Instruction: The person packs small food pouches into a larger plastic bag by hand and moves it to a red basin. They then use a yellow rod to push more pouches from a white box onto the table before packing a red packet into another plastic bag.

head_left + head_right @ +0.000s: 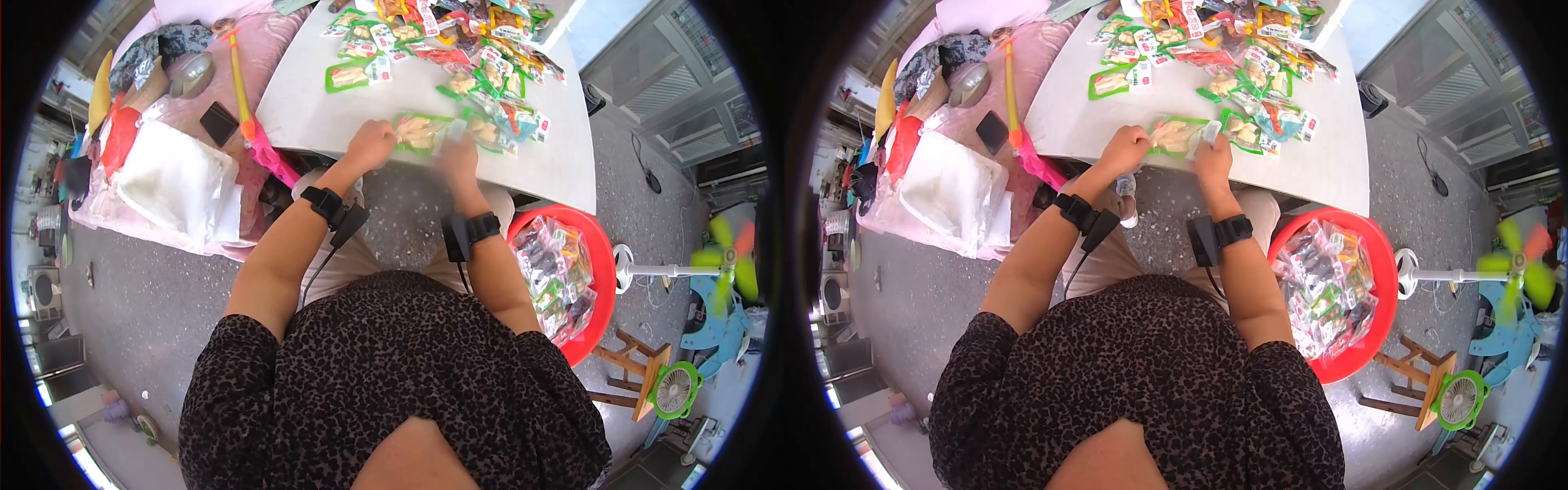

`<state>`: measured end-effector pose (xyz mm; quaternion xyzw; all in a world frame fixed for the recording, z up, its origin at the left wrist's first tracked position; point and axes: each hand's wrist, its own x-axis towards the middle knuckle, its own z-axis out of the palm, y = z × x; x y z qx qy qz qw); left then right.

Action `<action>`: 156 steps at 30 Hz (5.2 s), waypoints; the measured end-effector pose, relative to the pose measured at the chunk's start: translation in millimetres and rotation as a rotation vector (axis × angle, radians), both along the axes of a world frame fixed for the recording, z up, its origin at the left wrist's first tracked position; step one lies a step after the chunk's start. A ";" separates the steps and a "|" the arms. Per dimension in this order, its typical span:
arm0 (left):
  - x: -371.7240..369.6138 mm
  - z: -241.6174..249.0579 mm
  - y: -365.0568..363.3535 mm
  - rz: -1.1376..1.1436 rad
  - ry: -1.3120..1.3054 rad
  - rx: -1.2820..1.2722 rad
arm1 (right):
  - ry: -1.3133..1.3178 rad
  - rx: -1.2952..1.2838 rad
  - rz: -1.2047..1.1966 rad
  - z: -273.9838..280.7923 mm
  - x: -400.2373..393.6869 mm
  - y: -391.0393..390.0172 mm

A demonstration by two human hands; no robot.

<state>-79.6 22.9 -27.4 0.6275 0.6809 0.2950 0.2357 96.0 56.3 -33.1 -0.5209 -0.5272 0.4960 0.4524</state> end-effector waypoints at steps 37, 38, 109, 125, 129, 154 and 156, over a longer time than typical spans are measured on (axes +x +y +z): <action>-89.8 5.6 48.4 0.278 0.291 0.062 | -0.434 0.678 0.019 -31.0 -22.6 12.9; -100.6 2.1 54.0 0.290 0.348 0.043 | -0.429 0.709 0.024 -31.6 -21.9 9.5; 38.4 3.2 -31.0 0.217 -0.018 0.417 | 0.749 -0.341 0.043 6.6 40.1 -23.1; 51.2 20.1 -33.9 0.064 0.213 0.439 | 0.338 0.023 0.454 -5.8 -12.5 -3.6; 48.1 17.3 -34.1 0.059 0.221 0.450 | 0.442 -0.323 0.583 16.3 -31.0 4.3; -94.0 29.5 90.0 0.175 0.593 0.146 | -0.369 0.716 0.061 -33.7 -12.7 19.8; -110.3 19.6 107.8 0.187 0.726 0.063 | -0.327 0.711 0.078 -34.0 -11.4 20.0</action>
